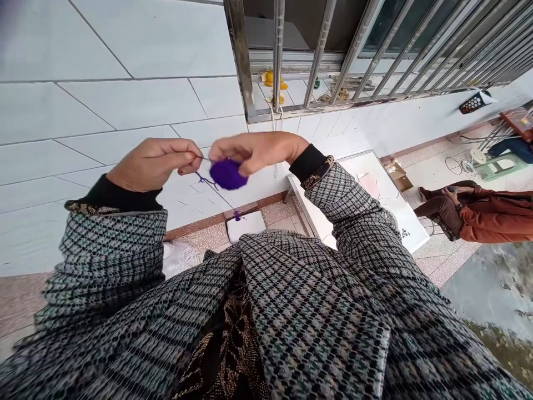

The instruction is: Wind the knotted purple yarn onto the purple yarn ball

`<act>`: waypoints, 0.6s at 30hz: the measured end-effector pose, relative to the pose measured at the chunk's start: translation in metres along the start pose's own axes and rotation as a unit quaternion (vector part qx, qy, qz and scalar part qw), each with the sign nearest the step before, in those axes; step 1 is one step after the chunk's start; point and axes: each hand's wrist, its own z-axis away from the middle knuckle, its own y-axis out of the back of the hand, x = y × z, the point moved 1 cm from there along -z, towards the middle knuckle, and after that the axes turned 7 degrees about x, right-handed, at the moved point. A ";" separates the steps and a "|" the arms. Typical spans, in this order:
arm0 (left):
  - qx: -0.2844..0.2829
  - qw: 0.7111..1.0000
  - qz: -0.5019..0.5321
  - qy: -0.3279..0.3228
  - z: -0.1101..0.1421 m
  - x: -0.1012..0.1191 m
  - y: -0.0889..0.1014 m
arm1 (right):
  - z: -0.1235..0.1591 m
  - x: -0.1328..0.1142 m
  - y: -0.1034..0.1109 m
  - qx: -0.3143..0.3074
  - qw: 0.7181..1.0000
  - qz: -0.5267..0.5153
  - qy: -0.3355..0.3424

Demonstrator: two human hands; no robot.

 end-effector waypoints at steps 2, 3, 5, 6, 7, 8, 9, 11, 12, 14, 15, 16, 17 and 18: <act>0.024 0.998 0.065 -0.002 -0.001 -0.009 0.001 | 0.003 -0.005 0.004 0.124 0.981 -0.136 0.068; 0.037 0.995 0.094 -0.001 -0.001 -0.011 -0.001 | 0.001 -0.009 0.006 0.210 0.955 -0.191 0.083; 0.048 0.990 0.129 0.001 -0.002 -0.010 -0.010 | -0.009 -0.018 0.010 0.356 0.899 -0.243 0.075; 0.042 0.990 0.133 0.003 -0.002 -0.006 -0.015 | -0.015 -0.023 0.012 0.404 0.880 -0.241 0.059; 0.032 0.991 0.128 0.004 -0.002 -0.002 -0.019 | -0.022 -0.029 0.013 0.436 0.870 -0.225 0.045; 0.020 0.993 0.116 0.004 -0.002 0.004 -0.023 | -0.028 -0.034 0.014 0.454 0.868 -0.195 0.039; 0.011 0.995 0.100 0.001 -0.002 0.009 -0.026 | -0.033 -0.038 0.014 0.466 0.872 -0.147 0.036; 0.003 0.998 0.068 -0.006 -0.003 0.018 -0.029 | -0.039 -0.042 0.016 0.467 0.884 0.009 0.017; 0.002 0.998 0.055 -0.008 -0.003 0.021 -0.029 | -0.040 -0.042 0.016 0.463 0.881 0.104 -0.004; 0.002 0.999 0.032 -0.001 -0.001 0.024 -0.026 | -0.036 -0.038 0.017 0.414 0.865 0.273 -0.078; 0.002 1.000 0.022 0.010 0.000 0.023 -0.024 | -0.033 -0.035 0.017 0.371 0.861 0.326 -0.121; 0.000 1.000 0.015 0.022 0.001 0.022 -0.021 | -0.029 -0.031 0.018 0.320 0.863 0.355 -0.163; 0.000 0.999 0.012 0.033 0.002 0.021 -0.018 | -0.024 -0.027 0.018 0.265 0.871 0.364 -0.197; 0.003 0.999 0.014 0.044 0.003 0.019 -0.015 | -0.020 -0.023 0.017 0.203 0.884 0.358 -0.223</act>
